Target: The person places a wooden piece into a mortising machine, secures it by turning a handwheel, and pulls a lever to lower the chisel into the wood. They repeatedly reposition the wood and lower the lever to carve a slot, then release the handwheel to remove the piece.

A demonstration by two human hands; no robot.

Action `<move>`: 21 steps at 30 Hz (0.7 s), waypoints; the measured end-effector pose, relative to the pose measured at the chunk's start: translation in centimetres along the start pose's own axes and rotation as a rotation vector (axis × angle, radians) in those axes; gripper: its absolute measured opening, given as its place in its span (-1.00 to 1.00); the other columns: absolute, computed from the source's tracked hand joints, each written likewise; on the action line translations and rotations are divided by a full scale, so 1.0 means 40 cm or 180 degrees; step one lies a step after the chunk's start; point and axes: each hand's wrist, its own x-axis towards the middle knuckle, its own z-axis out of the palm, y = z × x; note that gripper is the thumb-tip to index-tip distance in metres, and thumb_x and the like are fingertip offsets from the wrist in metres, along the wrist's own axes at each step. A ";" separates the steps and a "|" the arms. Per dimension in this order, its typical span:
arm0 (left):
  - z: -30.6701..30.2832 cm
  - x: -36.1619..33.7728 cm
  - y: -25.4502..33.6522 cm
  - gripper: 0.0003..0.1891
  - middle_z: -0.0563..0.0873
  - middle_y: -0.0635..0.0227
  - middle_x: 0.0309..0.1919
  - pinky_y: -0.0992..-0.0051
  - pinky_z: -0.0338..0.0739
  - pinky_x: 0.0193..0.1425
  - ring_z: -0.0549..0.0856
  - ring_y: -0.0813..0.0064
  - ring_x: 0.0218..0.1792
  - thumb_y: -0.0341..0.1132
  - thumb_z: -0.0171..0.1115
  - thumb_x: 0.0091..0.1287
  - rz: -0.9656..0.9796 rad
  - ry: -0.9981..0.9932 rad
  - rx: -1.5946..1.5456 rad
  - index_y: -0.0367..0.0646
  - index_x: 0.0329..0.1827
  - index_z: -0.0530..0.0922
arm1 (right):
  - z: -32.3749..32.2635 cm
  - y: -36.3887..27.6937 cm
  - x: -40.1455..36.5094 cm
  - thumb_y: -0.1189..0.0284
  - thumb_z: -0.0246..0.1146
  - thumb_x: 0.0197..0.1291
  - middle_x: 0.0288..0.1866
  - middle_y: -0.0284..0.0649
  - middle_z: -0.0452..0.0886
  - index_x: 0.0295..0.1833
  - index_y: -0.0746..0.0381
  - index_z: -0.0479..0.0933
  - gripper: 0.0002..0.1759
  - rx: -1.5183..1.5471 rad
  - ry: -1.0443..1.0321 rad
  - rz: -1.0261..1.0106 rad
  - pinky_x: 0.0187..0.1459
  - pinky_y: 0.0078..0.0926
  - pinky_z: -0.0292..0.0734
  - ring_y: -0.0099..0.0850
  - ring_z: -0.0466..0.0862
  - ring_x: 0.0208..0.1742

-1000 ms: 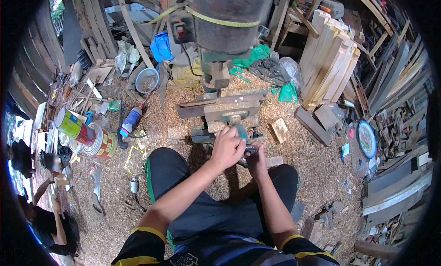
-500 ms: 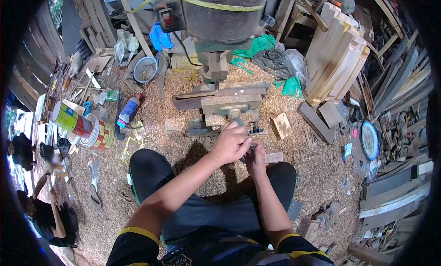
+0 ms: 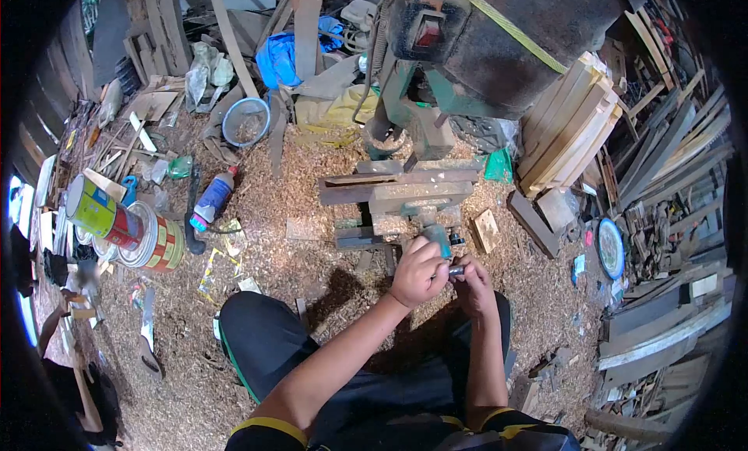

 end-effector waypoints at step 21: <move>0.028 -0.050 0.013 -0.45 0.54 0.11 -0.35 0.18 0.42 -0.10 0.53 0.09 -0.25 -0.10 -0.12 0.70 -0.0114 0.0433 0.0883 -0.29 -0.45 0.51 | 0.009 0.084 0.056 0.24 0.51 0.39 -0.21 -0.47 0.47 -0.05 0.16 0.46 -0.64 -0.0456 0.0167 -0.0901 -0.13 -0.59 0.41 -0.63 0.45 -0.20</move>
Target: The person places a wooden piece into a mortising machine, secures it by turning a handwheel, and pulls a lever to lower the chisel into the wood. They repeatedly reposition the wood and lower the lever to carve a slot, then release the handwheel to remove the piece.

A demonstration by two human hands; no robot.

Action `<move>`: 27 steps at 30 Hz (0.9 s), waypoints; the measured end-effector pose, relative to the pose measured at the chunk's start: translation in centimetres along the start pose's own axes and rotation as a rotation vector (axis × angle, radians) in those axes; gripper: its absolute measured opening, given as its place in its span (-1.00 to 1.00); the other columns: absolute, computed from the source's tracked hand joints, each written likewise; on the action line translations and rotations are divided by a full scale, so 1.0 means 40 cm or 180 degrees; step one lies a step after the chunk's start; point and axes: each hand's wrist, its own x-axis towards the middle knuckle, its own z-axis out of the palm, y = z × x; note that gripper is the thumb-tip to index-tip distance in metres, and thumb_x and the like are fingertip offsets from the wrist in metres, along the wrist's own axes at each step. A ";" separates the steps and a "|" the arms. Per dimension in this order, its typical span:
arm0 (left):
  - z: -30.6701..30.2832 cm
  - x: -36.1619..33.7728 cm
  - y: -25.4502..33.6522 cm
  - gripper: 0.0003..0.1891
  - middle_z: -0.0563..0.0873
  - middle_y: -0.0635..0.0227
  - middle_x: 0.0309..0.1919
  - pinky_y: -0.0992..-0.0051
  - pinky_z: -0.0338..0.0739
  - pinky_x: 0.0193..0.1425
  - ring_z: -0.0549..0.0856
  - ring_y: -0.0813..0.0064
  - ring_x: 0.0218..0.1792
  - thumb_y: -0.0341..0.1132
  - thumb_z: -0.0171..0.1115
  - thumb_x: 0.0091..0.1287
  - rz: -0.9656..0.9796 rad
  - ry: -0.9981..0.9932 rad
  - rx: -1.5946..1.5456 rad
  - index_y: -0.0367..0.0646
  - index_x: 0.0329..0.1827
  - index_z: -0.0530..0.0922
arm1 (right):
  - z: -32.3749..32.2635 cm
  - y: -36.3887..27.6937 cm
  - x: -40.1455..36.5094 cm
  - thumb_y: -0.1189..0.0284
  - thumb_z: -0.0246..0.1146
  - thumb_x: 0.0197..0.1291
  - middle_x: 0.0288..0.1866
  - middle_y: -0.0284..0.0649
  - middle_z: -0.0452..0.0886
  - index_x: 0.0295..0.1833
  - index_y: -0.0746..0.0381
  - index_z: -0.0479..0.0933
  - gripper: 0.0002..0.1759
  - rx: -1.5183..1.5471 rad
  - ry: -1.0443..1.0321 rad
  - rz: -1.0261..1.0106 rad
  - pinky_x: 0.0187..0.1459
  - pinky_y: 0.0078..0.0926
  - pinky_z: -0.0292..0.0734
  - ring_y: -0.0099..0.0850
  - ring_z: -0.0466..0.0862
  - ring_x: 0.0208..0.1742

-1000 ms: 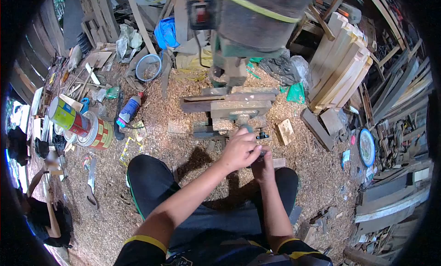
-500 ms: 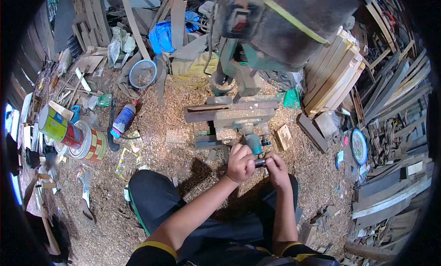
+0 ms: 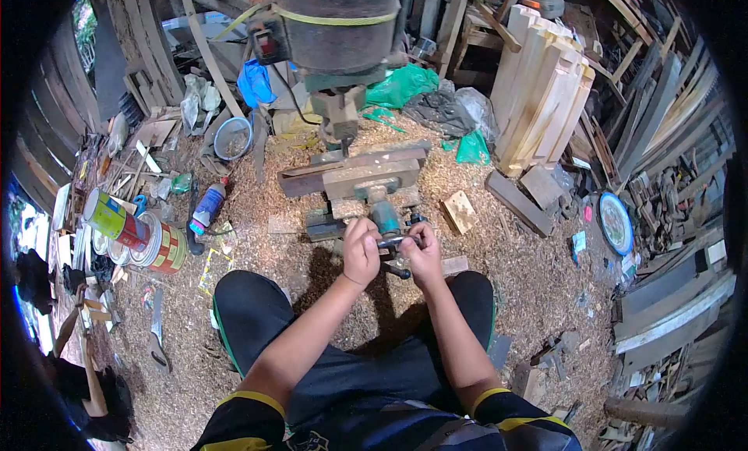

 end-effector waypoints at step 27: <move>0.008 0.047 0.053 -0.76 0.56 0.25 -0.45 0.15 0.44 -0.17 0.53 0.14 -0.34 -0.42 0.26 0.36 0.0102 -0.0007 0.0574 -0.21 -0.52 0.54 | -0.003 -0.038 -0.031 0.13 0.33 0.52 -0.37 -0.48 0.46 -0.08 0.14 0.54 -0.69 0.0943 0.0118 0.1057 -0.41 -0.65 0.21 -0.67 0.39 -0.41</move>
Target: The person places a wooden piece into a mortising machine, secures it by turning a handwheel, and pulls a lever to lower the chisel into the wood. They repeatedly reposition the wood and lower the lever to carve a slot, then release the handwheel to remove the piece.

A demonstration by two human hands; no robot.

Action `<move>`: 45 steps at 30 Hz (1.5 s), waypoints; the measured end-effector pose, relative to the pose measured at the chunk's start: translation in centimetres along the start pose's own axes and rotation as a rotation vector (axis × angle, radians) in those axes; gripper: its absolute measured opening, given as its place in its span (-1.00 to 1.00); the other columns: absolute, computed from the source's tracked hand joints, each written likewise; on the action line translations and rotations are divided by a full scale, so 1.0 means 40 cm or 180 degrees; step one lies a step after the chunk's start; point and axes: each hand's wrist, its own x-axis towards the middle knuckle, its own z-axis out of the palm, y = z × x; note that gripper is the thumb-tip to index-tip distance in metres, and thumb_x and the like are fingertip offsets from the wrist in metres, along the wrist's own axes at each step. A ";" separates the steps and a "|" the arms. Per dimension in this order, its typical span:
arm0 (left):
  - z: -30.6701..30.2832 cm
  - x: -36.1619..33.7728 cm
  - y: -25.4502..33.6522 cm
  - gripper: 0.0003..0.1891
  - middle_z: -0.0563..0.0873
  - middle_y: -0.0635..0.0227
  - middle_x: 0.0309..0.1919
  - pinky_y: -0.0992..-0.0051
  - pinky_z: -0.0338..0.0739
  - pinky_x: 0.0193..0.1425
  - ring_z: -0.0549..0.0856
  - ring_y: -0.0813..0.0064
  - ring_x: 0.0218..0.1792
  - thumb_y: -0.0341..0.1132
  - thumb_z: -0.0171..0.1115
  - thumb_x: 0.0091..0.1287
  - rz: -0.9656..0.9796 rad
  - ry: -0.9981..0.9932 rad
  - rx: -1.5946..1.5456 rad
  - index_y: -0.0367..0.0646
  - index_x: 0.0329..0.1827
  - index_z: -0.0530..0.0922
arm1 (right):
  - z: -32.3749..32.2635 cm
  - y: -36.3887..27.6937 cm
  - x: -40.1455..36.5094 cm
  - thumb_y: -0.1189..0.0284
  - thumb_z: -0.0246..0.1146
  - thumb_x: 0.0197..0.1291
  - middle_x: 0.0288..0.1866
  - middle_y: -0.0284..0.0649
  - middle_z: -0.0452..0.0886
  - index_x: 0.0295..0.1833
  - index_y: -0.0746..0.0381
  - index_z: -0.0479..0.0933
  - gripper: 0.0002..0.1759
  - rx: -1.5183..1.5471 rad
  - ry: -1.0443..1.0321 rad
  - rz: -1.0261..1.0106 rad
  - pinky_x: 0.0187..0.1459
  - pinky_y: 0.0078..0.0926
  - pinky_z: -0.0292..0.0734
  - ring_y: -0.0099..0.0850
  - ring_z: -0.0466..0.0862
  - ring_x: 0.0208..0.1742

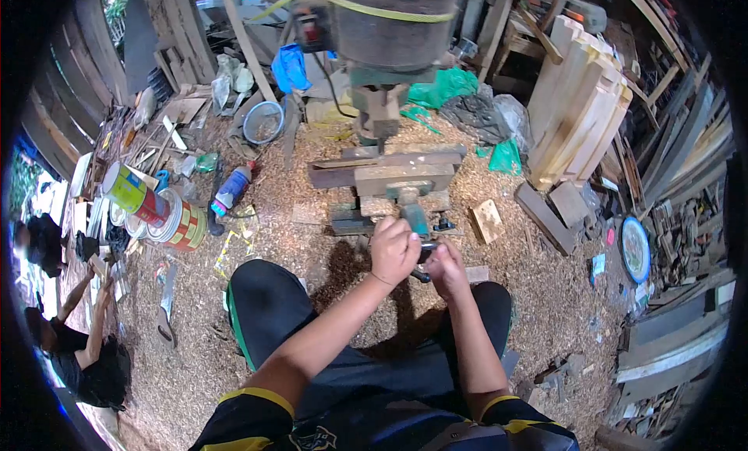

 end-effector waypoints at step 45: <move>0.029 0.085 0.082 -0.59 0.73 -0.11 -0.45 -0.04 0.66 -0.24 0.75 -0.18 -0.40 -0.16 0.23 0.44 -0.1474 -0.0213 0.0876 -0.25 -0.53 0.64 | 0.577 -0.887 0.329 0.25 0.13 0.67 0.10 -0.15 0.66 0.19 0.33 0.55 -0.66 -0.1143 -0.0039 -0.3313 0.33 -0.37 0.46 -0.38 0.62 0.20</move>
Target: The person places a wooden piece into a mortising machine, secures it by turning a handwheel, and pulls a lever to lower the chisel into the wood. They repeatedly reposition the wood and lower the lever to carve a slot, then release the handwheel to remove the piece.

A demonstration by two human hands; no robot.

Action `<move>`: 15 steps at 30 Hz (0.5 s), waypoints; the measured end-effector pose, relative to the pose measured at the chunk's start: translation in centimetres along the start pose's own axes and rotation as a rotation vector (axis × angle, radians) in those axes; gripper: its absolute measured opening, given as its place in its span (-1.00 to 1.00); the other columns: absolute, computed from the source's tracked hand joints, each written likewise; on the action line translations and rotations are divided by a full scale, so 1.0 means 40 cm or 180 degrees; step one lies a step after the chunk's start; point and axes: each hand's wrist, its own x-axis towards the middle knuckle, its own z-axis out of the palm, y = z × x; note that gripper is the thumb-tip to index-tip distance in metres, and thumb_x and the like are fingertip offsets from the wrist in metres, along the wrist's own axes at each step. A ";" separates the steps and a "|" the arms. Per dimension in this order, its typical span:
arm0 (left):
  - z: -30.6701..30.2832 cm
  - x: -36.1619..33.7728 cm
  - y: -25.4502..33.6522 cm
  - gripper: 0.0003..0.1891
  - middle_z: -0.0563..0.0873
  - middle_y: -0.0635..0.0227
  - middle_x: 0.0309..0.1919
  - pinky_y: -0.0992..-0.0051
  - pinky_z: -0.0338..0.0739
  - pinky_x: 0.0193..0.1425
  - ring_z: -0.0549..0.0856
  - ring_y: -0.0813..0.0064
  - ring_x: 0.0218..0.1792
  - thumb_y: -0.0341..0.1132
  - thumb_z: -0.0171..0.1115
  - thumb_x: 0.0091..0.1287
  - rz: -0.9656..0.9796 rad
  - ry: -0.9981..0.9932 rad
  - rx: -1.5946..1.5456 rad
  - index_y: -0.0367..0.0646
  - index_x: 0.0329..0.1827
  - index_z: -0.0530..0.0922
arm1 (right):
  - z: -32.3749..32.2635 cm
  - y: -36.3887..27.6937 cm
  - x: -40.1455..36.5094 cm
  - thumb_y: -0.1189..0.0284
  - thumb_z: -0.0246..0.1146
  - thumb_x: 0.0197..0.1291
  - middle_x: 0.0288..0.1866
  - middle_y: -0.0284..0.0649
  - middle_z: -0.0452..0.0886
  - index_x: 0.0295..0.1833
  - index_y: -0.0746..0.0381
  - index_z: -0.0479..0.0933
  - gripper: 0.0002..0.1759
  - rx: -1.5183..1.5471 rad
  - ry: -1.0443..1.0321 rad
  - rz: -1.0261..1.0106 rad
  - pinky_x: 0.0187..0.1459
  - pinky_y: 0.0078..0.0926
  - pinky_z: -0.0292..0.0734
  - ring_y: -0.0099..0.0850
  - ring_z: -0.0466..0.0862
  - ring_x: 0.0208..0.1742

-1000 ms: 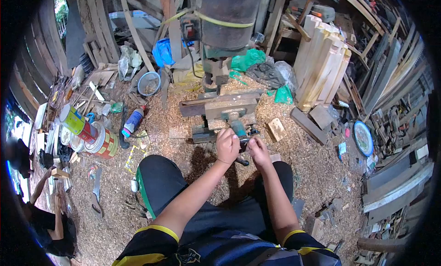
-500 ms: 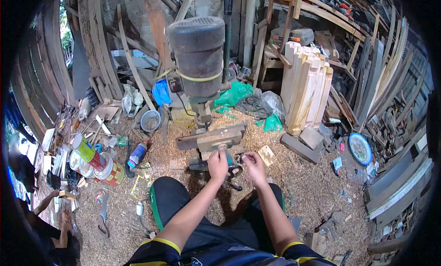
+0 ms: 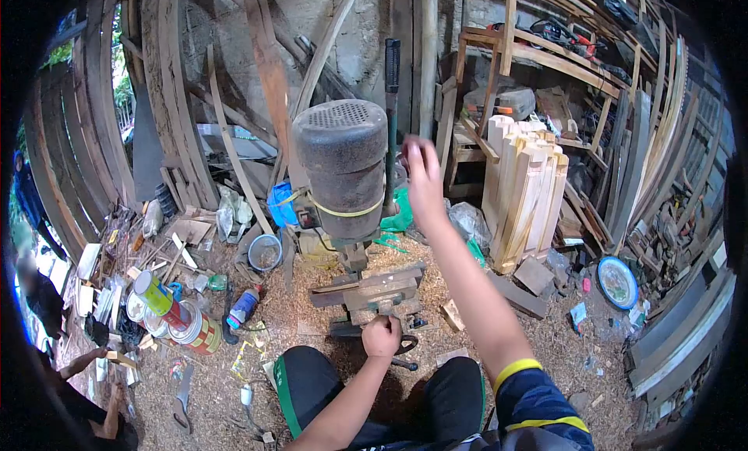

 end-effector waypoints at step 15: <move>-0.003 0.004 -0.003 -0.60 0.66 -0.01 -0.53 0.02 0.65 -0.28 0.71 -0.11 -0.43 -0.16 0.25 0.43 0.0105 -0.0150 -0.0182 -0.23 -0.55 0.61 | 0.198 -0.150 0.538 -0.05 0.13 0.46 -0.67 -0.45 0.22 -0.47 -0.03 0.31 -0.52 0.1212 -0.1192 0.1648 -0.62 -0.35 0.16 -0.45 0.24 -0.71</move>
